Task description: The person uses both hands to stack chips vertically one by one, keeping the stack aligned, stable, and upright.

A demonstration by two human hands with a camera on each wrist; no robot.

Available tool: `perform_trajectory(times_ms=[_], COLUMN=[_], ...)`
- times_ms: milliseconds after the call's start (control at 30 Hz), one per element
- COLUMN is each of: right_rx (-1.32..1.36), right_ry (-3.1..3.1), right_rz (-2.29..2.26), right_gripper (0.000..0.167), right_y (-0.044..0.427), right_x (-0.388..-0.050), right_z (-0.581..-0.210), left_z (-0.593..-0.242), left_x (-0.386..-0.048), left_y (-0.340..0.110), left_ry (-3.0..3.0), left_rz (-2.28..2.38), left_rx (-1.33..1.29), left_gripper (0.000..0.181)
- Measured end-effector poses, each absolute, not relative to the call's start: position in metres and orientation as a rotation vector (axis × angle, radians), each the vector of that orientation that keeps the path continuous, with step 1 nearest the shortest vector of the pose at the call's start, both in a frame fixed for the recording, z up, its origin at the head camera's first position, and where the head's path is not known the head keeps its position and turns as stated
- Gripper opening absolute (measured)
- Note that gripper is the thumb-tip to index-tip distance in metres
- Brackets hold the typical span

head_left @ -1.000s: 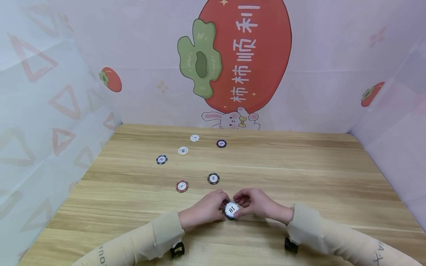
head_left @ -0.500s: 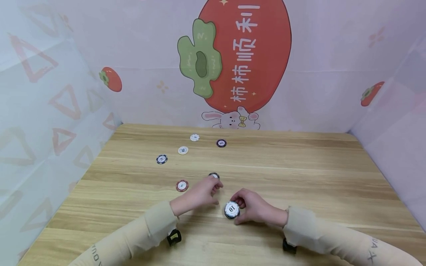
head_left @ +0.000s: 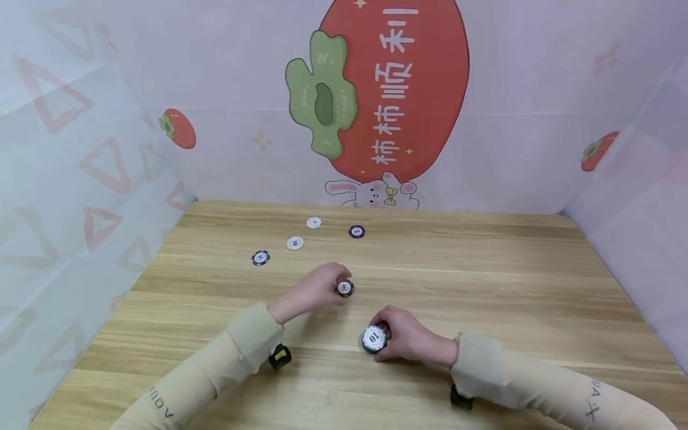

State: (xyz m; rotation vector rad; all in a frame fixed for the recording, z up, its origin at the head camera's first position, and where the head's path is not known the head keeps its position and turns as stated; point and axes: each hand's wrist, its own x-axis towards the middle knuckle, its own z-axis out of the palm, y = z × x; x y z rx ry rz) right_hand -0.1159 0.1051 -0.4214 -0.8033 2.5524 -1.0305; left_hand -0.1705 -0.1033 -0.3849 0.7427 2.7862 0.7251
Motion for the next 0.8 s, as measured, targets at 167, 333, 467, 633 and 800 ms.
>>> perform_trajectory(times_ms=[167, 333, 467, 633, 800], right_rx=[-0.832, -0.849, -0.839, -0.845, -0.846], right_ry=[2.568, 2.572, 2.577, 2.579, 2.565], right_rz=[-1.018, -1.016, -1.010, -1.019, -1.050], right_gripper=[0.042, 0.041, 0.041, 0.040, 0.040], right_y=[0.105, 0.105, 0.104, 0.105, 0.107], right_x=[-0.116, -0.117, -0.117, -0.117, -0.116], right_z=[-0.420, -0.421, -0.422, -0.423, -0.423], left_z=[-0.383, -0.385, -0.390, -0.394, -0.396], left_x=[-0.181, -0.188, -0.193, -0.196, -0.196], left_y=[-0.107, -0.110, -0.111, -0.109, -0.105], left_ry=[2.789, 2.780, 2.774, 2.763, 2.747], left_rz=[0.648, 0.588, 0.512, 0.418, 0.375], left_rx=[0.754, 0.801, 0.876, 0.950, 0.971], left_gripper=[0.044, 0.042, 0.040, 0.036, 0.032])
